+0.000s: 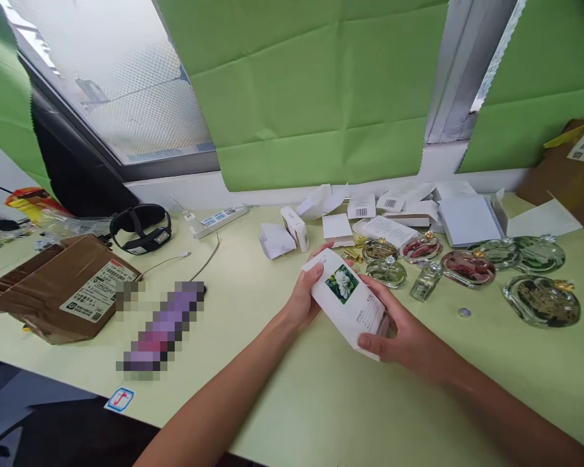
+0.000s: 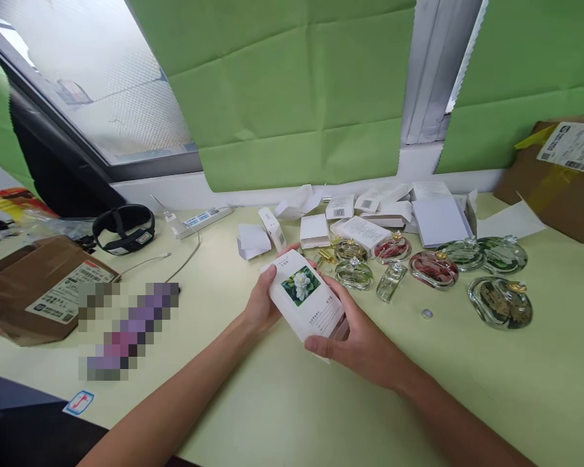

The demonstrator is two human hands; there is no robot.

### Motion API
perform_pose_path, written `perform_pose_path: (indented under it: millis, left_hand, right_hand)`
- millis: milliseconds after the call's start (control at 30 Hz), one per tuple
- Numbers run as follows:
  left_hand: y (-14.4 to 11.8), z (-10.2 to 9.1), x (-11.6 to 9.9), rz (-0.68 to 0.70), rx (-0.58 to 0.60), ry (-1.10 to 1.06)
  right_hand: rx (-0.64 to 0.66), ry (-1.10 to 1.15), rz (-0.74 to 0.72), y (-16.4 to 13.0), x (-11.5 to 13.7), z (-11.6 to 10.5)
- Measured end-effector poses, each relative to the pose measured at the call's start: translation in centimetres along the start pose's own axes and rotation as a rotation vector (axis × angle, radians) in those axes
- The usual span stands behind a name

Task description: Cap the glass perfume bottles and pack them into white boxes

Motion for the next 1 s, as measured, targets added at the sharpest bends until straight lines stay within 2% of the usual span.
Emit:
perform_pose_path:
  millis: [233, 333, 767, 900, 1000]
  left_hand:
    - [0.0, -0.8, -0.9, -0.003, -0.108, -0.142]
    - [-0.1, -0.8, -1.0, -0.005, -0.125, -0.188]
    - [0.1, -0.2, -0.8, -0.036, -0.078, -0.152]
    - [0.0, -0.2, -1.1, 0.025, -0.171, 0.049]
    - [-0.6, 0.0, -2.0, 0.216, -0.258, 0.330]
  right_hand:
    - [0.264, 0.167, -0.134, -0.3, 1.3, -0.6]
    - [0.310, 0.148, -0.170, -0.6, 1.7, -0.7]
    - [0.272, 0.265, -0.232, -0.4, 1.2, -0.7]
    - [0.225, 0.203, -0.254, -0.5, 1.7, -0.8]
    - [0.102, 0.117, -0.294, -1.0, 2.4, -1.1]
Point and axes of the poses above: each hand's wrist, its own y-axis towards the middle knuckle, its own z-axis out of the palm, x = y × z, the point moved 5 cm from there along y, towards the middle knuckle, and after that the axes turned 14 degrees about x, right-handed, at the moved point
